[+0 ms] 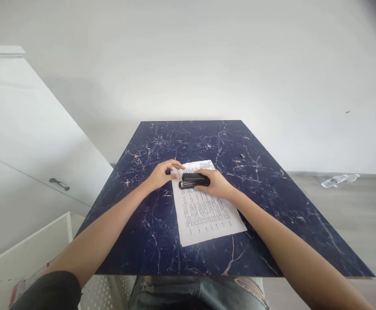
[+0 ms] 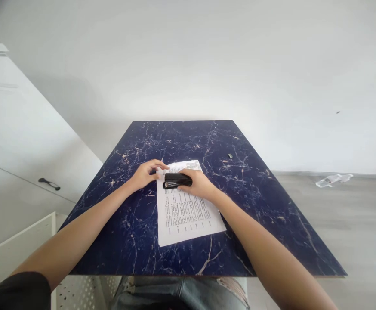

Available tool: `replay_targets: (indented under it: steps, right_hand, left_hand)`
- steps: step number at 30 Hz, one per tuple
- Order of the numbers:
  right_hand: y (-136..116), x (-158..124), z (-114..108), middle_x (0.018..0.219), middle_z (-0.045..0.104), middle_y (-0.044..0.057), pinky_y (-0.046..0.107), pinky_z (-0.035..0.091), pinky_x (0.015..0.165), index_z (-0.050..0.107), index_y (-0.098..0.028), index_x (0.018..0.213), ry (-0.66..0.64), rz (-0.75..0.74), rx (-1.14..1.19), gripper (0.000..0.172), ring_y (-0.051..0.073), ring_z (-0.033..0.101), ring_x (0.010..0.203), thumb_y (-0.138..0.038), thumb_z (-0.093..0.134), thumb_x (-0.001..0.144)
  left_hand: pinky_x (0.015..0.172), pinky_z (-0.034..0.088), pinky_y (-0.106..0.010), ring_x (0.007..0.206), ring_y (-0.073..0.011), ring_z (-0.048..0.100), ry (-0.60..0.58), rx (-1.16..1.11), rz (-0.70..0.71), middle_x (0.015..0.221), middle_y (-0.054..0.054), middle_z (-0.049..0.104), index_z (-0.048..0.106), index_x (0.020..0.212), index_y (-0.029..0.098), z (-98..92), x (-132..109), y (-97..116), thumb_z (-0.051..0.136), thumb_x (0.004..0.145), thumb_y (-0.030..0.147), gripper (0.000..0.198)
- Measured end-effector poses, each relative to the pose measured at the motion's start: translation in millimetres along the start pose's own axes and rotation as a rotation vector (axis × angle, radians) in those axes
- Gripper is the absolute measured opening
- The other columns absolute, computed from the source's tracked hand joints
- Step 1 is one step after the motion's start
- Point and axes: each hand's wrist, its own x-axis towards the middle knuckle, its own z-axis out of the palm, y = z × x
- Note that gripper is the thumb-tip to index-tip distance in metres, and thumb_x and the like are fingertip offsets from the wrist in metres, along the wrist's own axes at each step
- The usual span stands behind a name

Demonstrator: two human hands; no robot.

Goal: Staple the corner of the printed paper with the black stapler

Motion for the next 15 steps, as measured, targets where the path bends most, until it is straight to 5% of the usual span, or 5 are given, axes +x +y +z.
replay_targets:
  steps: [3,5,9,15]
  right_hand:
    - [-1,1,-4,0.099,0.076,0.004,0.034,0.051,0.077,0.071,-0.025,0.111,-0.033,0.011,-0.041,0.027,0.022,0.070,0.087,-0.028,0.076,0.085]
    - [1,2,-10,0.098,0.076,0.003,0.033,0.049,0.074,0.070,-0.025,0.111,-0.072,0.006,-0.062,0.027,0.021,0.069,0.085,-0.028,0.076,0.085]
    - [9,-3,-42,0.096,0.075,0.002,0.031,0.047,0.068,0.071,-0.026,0.109,-0.189,0.018,-0.078,0.024,0.019,0.067,0.079,-0.031,0.076,0.085]
    - [46,-44,-120,0.088,0.072,0.001,0.034,0.050,0.068,0.072,-0.026,0.095,-0.255,0.152,-0.173,0.017,0.020,0.065,0.076,-0.030,0.076,0.079]
  left_hand:
    - [0.079,0.049,-0.032,0.089,-0.0204,0.067,0.297,-0.274,-0.112,0.102,-0.010,0.074,0.070,0.107,0.018,-6.2,2,-8,0.064,0.098,0.052,0.035]
    - [0.070,0.046,-0.030,0.079,-0.0180,0.062,0.381,-0.425,-0.177,0.092,-0.008,0.071,0.069,0.101,0.018,-7.3,4,-13,0.066,0.095,0.054,0.037]
    - [0.069,0.044,-0.030,0.074,-0.0171,0.058,0.345,-0.439,-0.241,0.085,-0.006,0.067,0.072,0.093,0.017,-6.8,6,-13,0.071,0.091,0.051,0.034]
    - [0.073,0.044,-0.032,0.078,-0.0193,0.057,0.312,-0.352,-0.289,0.086,-0.007,0.066,0.074,0.090,0.019,-7.3,4,-9,0.074,0.088,0.051,0.033]
